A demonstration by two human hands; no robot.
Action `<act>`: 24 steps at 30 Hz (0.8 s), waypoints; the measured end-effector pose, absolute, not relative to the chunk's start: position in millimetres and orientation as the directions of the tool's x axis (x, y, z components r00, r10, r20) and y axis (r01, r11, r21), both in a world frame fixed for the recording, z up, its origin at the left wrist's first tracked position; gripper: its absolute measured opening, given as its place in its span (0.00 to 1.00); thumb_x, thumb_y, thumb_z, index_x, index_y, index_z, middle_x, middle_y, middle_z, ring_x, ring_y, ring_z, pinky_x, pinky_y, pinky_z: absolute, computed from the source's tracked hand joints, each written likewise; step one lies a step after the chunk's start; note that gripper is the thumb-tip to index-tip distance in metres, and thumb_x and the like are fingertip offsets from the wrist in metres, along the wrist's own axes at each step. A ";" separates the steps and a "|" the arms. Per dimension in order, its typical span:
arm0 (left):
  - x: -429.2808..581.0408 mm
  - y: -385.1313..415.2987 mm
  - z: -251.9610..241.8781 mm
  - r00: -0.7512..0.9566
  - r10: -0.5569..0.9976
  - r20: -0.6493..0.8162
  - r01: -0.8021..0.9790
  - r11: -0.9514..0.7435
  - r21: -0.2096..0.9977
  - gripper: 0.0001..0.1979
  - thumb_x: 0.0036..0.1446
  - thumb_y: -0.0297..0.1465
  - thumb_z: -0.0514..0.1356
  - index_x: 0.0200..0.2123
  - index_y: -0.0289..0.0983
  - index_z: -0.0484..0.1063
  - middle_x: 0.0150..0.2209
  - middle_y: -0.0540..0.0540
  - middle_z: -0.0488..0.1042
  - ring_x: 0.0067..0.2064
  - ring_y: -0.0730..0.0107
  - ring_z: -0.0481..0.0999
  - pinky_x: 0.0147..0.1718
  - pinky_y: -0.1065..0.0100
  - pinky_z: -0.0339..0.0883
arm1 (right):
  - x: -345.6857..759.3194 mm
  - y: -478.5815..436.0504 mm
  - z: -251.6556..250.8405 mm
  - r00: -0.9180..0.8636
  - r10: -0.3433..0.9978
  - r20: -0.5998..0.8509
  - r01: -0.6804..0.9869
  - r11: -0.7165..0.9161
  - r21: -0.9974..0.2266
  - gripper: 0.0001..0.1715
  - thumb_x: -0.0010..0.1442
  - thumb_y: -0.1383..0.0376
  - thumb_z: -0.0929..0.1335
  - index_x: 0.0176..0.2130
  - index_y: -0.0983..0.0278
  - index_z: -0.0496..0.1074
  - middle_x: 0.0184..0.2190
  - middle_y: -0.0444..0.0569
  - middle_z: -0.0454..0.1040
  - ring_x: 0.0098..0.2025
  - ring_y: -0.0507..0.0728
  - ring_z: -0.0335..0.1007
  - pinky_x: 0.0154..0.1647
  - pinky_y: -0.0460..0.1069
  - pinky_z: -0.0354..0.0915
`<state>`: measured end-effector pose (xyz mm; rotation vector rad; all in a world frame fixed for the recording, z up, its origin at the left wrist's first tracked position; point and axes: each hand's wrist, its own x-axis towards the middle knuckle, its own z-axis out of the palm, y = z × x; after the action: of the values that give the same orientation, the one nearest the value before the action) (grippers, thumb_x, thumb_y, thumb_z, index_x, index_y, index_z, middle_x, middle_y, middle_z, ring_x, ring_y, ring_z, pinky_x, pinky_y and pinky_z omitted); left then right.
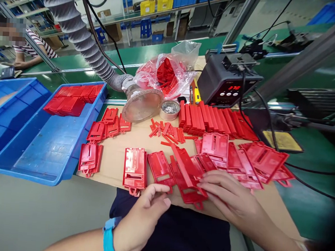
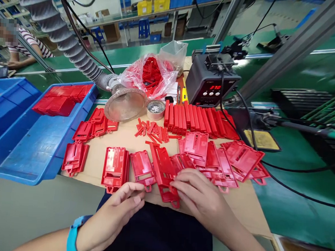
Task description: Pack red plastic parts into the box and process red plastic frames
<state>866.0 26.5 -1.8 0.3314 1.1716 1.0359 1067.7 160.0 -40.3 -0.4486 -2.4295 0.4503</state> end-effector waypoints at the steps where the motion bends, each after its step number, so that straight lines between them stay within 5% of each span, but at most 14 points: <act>1: 865.3 25.1 2.0 0.048 0.797 -0.602 -0.528 0.532 0.662 0.18 0.54 0.37 0.59 0.47 0.37 0.64 0.51 0.42 0.66 0.59 0.61 0.59 0.58 0.60 0.50 | 1065.1 154.9 -36.3 -0.756 0.399 0.519 0.203 0.897 -0.393 0.12 0.60 0.72 0.62 0.41 0.61 0.70 0.33 0.50 0.73 0.39 0.55 0.68 0.38 0.50 0.67; 6: 861.6 28.4 16.2 0.149 0.878 -0.454 -0.616 0.442 0.652 0.24 0.58 0.38 0.55 0.56 0.41 0.56 0.58 0.42 0.61 0.59 0.60 0.60 0.58 0.56 0.52 | 1042.2 121.9 -18.6 -0.828 0.210 0.520 0.083 0.963 -0.257 0.15 0.64 0.71 0.57 0.42 0.66 0.71 0.32 0.50 0.74 0.38 0.55 0.67 0.40 0.51 0.64; 9: 854.7 30.4 13.7 0.024 0.898 -0.440 -0.559 0.377 0.739 0.25 0.58 0.33 0.56 0.58 0.43 0.53 0.56 0.43 0.64 0.54 0.62 0.67 0.53 0.58 0.61 | 1029.0 119.9 -15.8 -0.843 0.160 0.513 -0.015 0.947 -0.320 0.13 0.64 0.71 0.59 0.45 0.68 0.69 0.33 0.49 0.75 0.38 0.55 0.67 0.43 0.52 0.63; 12: 843.5 29.5 9.1 -0.111 0.872 -0.478 -0.504 0.365 0.783 0.27 0.59 0.34 0.55 0.59 0.43 0.49 0.52 0.41 0.68 0.42 0.62 0.75 0.40 0.58 0.71 | 1021.2 139.5 -21.9 -0.803 0.318 0.503 0.031 0.866 -0.499 0.13 0.61 0.66 0.64 0.47 0.64 0.67 0.37 0.50 0.73 0.41 0.55 0.67 0.44 0.51 0.63; 16: 829.4 29.0 7.9 -0.258 0.857 -0.447 -0.450 0.303 0.840 0.30 0.59 0.34 0.55 0.61 0.44 0.44 0.50 0.41 0.70 0.33 0.67 0.77 0.35 0.60 0.74 | 1006.5 170.5 -36.8 -0.617 0.703 0.354 0.388 0.663 -0.640 0.07 0.61 0.66 0.62 0.37 0.63 0.69 0.35 0.51 0.72 0.39 0.56 0.67 0.40 0.51 0.64; 20: 821.6 32.4 7.5 -0.379 0.846 -0.375 -0.444 0.190 0.876 0.29 0.58 0.33 0.56 0.60 0.45 0.49 0.51 0.44 0.69 0.43 0.65 0.75 0.41 0.66 0.71 | 982.4 185.4 -48.7 -0.621 0.783 0.048 0.622 0.529 -0.578 0.08 0.53 0.66 0.67 0.37 0.65 0.70 0.30 0.52 0.72 0.40 0.63 0.65 0.44 0.59 0.59; 24: 815.7 37.4 9.0 -0.479 0.795 -0.373 -0.489 0.111 0.865 0.27 0.57 0.32 0.57 0.59 0.45 0.54 0.50 0.45 0.70 0.46 0.64 0.74 0.41 0.68 0.71 | 972.0 193.4 -54.3 -0.599 0.800 -0.036 0.631 0.444 -0.636 0.16 0.49 0.71 0.67 0.41 0.67 0.68 0.24 0.47 0.71 0.37 0.61 0.67 0.45 0.58 0.58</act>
<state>815.7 37.4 9.0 0.3307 1.3591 1.5834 972.0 193.4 -54.3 -1.2347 -2.4288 0.8970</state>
